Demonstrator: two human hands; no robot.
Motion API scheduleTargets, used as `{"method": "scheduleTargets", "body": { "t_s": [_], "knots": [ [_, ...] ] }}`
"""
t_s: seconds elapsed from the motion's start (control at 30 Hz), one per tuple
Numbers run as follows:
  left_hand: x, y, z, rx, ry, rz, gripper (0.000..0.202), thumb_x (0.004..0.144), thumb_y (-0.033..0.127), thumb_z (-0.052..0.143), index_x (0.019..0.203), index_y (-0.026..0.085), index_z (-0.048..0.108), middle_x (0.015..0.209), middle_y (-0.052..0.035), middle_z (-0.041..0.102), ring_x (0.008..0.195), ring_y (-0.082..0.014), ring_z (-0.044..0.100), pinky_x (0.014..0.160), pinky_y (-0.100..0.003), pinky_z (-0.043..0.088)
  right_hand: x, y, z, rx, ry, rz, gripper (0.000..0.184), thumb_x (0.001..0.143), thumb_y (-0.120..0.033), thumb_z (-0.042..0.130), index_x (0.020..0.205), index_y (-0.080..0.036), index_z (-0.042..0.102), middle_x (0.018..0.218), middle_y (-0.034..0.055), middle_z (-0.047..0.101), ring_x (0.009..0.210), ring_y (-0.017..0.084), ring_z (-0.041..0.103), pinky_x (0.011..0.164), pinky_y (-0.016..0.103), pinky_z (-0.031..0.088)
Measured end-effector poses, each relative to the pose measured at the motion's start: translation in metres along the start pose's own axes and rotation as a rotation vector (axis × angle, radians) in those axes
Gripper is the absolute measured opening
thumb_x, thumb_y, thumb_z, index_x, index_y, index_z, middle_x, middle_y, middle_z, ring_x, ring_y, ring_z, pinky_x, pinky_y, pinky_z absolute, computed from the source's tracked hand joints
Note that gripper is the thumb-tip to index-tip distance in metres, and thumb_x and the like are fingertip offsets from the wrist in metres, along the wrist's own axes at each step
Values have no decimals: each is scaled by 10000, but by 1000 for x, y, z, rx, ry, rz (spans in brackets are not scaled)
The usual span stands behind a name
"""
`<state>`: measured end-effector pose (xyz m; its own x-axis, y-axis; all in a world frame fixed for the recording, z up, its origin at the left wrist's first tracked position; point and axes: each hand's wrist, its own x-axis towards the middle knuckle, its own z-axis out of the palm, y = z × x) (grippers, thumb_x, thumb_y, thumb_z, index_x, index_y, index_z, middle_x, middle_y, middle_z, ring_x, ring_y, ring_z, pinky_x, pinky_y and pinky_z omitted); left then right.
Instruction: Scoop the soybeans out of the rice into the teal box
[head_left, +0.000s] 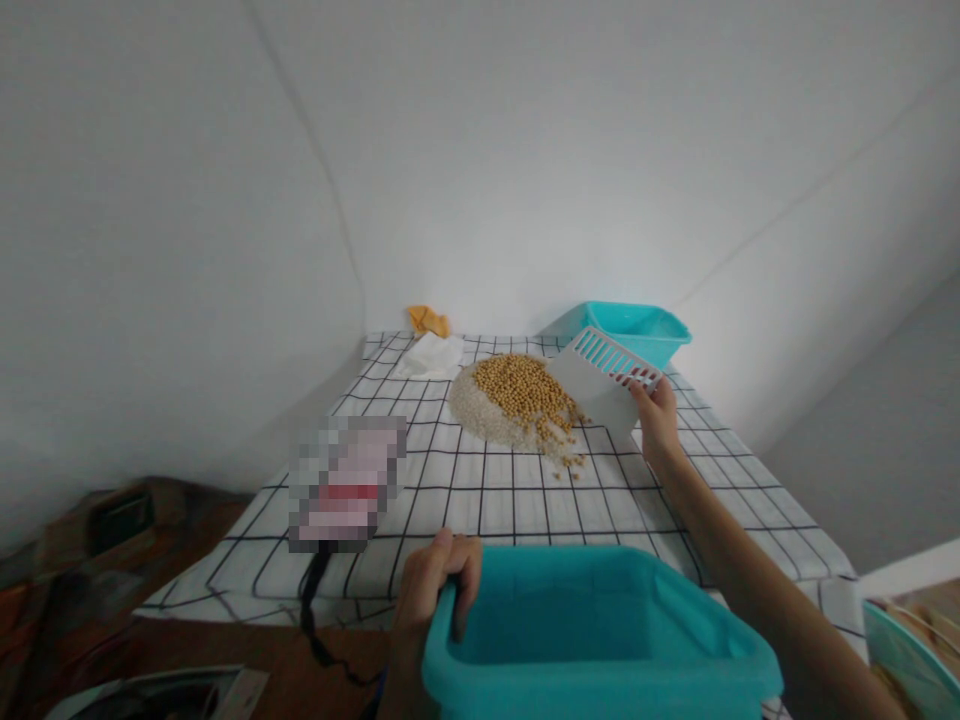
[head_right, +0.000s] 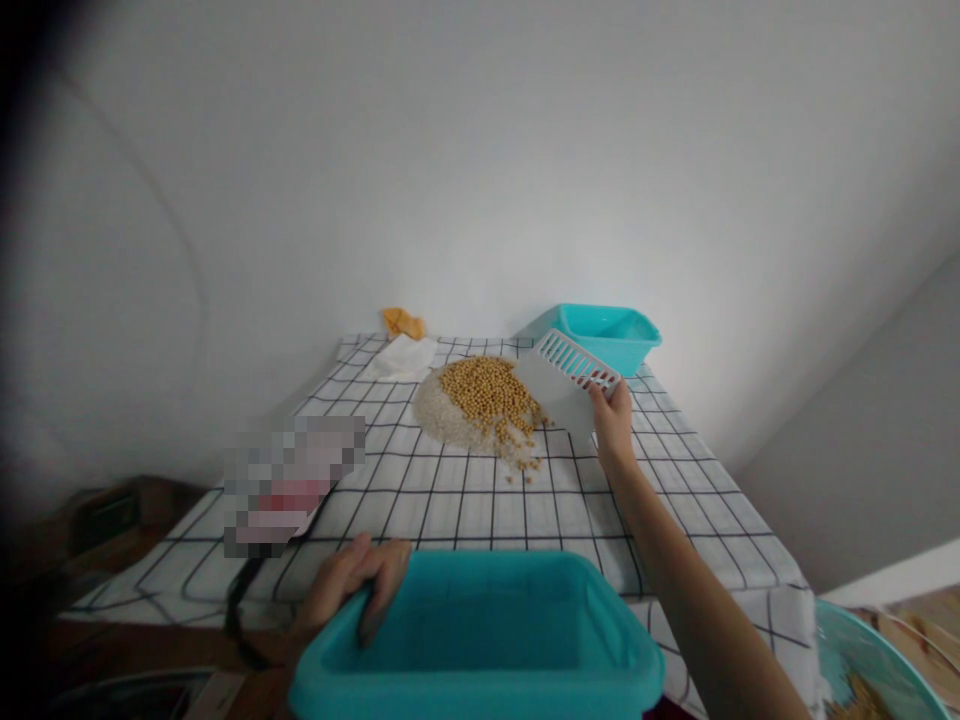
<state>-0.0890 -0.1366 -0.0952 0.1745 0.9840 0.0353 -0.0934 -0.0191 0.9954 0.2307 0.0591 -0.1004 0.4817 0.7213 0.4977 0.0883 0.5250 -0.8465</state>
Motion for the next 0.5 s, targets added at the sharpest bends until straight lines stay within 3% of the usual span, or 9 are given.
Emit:
{"method": "scheduleTargets", "body": {
  "t_s": [0.17,0.37,0.5],
  "knots": [
    [0,-4,0,-95,1,45,656,1010,555,264,433,281,407,459,-16,371,530,-225,401,668,-423,354,-3,-5,3,30,-9,1,325,757,-388,734,1027,-224,658,996,41,748,901,240,675,894,430,516],
    [0,1,-3,-118,-41,-34,666,991,613,312,430,283,452,478,-25,407,540,-231,412,641,-423,365,-4,-10,5,60,-29,31,321,738,-381,746,1010,-224,673,980,37,767,866,236,689,881,419,518],
    [1,1,-3,-104,-18,-17,688,982,630,288,404,287,432,452,-33,399,542,-232,414,636,-421,386,-3,-12,3,89,-35,40,309,729,-349,741,1005,-220,688,976,38,769,867,236,695,880,413,516]
  ]
}}
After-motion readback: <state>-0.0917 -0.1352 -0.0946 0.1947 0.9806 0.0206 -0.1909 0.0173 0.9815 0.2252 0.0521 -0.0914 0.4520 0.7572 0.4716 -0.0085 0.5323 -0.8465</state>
